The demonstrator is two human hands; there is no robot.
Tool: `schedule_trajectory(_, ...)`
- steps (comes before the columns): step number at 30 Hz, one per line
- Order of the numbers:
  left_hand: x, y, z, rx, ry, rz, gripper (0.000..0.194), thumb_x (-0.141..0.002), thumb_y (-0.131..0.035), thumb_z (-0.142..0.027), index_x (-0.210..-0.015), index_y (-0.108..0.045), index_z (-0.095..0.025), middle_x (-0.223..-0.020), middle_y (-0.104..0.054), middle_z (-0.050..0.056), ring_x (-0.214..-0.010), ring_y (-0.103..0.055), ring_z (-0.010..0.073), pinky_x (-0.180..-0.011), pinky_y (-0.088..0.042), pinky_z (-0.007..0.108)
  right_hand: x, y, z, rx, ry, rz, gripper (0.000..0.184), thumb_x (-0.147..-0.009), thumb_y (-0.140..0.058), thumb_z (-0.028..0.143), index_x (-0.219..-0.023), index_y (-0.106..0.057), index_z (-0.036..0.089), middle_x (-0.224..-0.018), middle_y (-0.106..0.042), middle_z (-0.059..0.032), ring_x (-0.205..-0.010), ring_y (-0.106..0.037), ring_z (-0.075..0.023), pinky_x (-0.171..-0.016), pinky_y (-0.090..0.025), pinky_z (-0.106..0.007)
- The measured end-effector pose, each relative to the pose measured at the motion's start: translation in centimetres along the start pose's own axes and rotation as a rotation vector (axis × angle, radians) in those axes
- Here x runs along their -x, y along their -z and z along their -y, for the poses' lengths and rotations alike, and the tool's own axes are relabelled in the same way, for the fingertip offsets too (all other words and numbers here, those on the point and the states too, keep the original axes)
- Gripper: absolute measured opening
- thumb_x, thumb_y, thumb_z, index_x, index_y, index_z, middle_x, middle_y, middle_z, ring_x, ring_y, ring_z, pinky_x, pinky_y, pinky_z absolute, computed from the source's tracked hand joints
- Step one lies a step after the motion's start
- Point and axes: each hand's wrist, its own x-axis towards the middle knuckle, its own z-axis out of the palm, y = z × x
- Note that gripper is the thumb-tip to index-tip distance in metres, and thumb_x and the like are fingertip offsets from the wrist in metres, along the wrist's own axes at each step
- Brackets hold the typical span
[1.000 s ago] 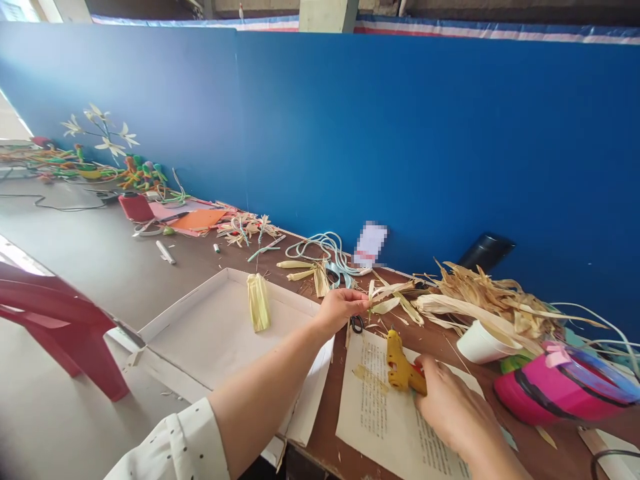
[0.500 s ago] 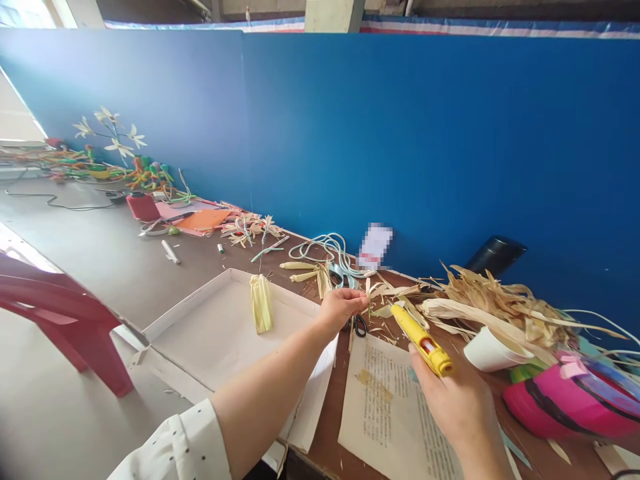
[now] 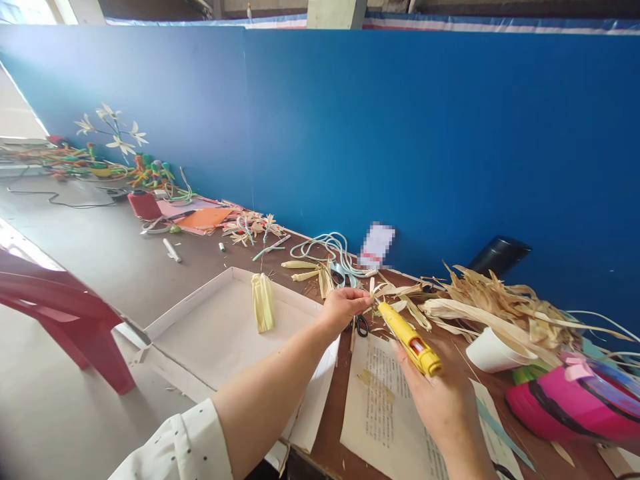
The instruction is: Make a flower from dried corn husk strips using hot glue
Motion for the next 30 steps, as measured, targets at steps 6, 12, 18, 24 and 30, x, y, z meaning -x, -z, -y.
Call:
schedule_trajectory(6, 0.01, 0.07, 0.02, -0.009, 0.008, -0.014, 0.018, -0.063, -0.075, -0.024, -0.075, -0.071, -0.011, -0.059, -0.057, -0.002, -0.053, -0.041, 0.0039, -0.056, -0.032, 0.021, 0.11, -0.36, 0.04, 0.005, -0.042, 0.010, 0.022, -0.087, -0.054, 0.040, -0.085, -0.061, 0.020, -0.076, -0.063, -0.0063, -0.070, -0.063, -0.0206, -0.064, -0.048, -0.032)
schedule_trajectory(12, 0.07, 0.06, -0.11, 0.009, 0.000, -0.002, 0.018, -0.063, -0.076, -0.023, -0.075, -0.070, -0.010, -0.059, -0.057, -0.002, -0.054, -0.043, 0.0038, -0.058, -0.034, 0.020, 0.34, -0.41, -0.45, 0.032, -0.023, 0.023, 0.023, -0.086, -0.055, 0.041, -0.088, -0.063, 0.019, -0.078, -0.065, -0.0070, -0.072, -0.063, -0.0214, -0.066, -0.048, -0.033)
schedule_trajectory(18, 0.11, 0.04, -0.15, 0.005, 0.007, -0.004, 0.019, -0.062, -0.077, -0.025, -0.074, -0.070, -0.011, -0.060, -0.058, -0.002, -0.054, -0.044, 0.0043, -0.059, -0.035, 0.021, 0.60, -0.56, -0.48, 0.043, -0.051, -0.008, 0.022, -0.086, -0.058, 0.041, -0.092, -0.062, 0.020, -0.082, -0.066, -0.0063, -0.074, -0.064, -0.0202, -0.068, -0.048, -0.031)
schedule_trajectory(24, 0.10, 0.02, -0.09, -0.010, 0.007, -0.004, 0.018, -0.063, -0.076, -0.024, -0.075, -0.071, -0.011, -0.061, -0.058, -0.001, -0.055, -0.044, 0.0045, -0.058, -0.035, 0.021, 0.57, -0.49, -0.39, 0.055, -0.051, -0.001, 0.021, -0.085, -0.059, 0.040, -0.090, -0.062, 0.020, -0.083, -0.067, -0.0065, -0.073, -0.064, -0.0207, -0.066, -0.048, -0.031)
schedule_trajectory(30, 0.12, 0.08, -0.11, -0.011, 0.004, -0.002, 0.019, -0.063, -0.076, -0.025, -0.074, -0.070, -0.011, -0.061, -0.057, -0.002, -0.055, -0.044, 0.0045, -0.058, -0.034, 0.021, 0.31, -0.51, -0.41, 0.062, -0.014, -0.007, 0.022, -0.085, -0.059, 0.040, -0.090, -0.063, 0.019, -0.080, -0.067, -0.0065, -0.072, -0.064, -0.0209, -0.067, -0.048, -0.032)
